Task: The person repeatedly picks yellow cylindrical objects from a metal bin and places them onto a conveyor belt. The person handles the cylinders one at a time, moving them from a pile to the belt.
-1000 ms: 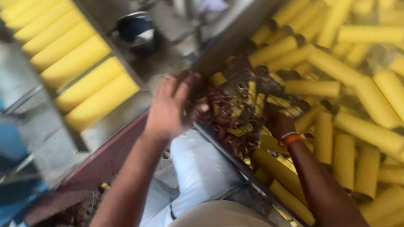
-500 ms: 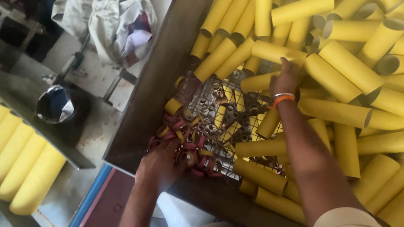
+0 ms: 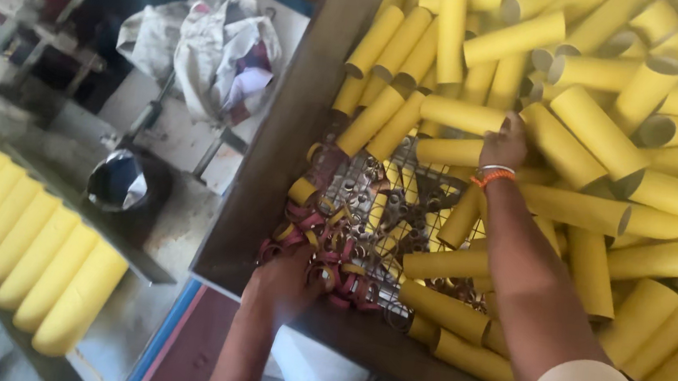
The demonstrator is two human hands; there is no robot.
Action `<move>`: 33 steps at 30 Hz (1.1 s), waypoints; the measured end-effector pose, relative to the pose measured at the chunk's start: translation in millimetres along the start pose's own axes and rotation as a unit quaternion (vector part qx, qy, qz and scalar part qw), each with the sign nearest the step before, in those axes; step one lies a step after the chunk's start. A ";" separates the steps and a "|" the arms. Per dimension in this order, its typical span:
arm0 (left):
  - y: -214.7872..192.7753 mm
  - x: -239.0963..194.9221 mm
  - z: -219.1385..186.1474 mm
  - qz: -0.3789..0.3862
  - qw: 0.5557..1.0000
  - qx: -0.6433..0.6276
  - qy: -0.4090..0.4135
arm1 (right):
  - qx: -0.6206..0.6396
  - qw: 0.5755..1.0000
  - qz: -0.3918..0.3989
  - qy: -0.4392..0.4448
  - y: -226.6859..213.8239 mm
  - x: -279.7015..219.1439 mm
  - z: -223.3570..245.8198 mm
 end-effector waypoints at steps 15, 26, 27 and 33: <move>-100.2 -139.5 47.7 -0.521 0.831 -0.124 0.152 | 0.443 0.792 0.401 -0.127 40.7 -183.4 415.7; -95.2 -110.3 248.0 -0.394 0.907 -0.003 -0.150 | 0.209 0.736 0.487 -0.421 175.4 -413.0 537.0; -91.7 -106.2 261.0 -0.384 0.908 0.018 -0.165 | 0.173 0.731 0.462 -0.471 169.7 -415.9 541.3; -75.6 -98.2 276.3 -0.306 0.921 0.092 -0.222 | 0.138 0.748 0.504 -0.408 113.0 -358.9 497.9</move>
Point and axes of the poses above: each hand's wrist, its own x-axis towards the middle knuckle, its own y-axis out of the palm, z = x × y, the point moved 7 cm from there along x, towards the middle knuckle, and after that the axes turned 9 degrees about -y, right-handed, at the moved point
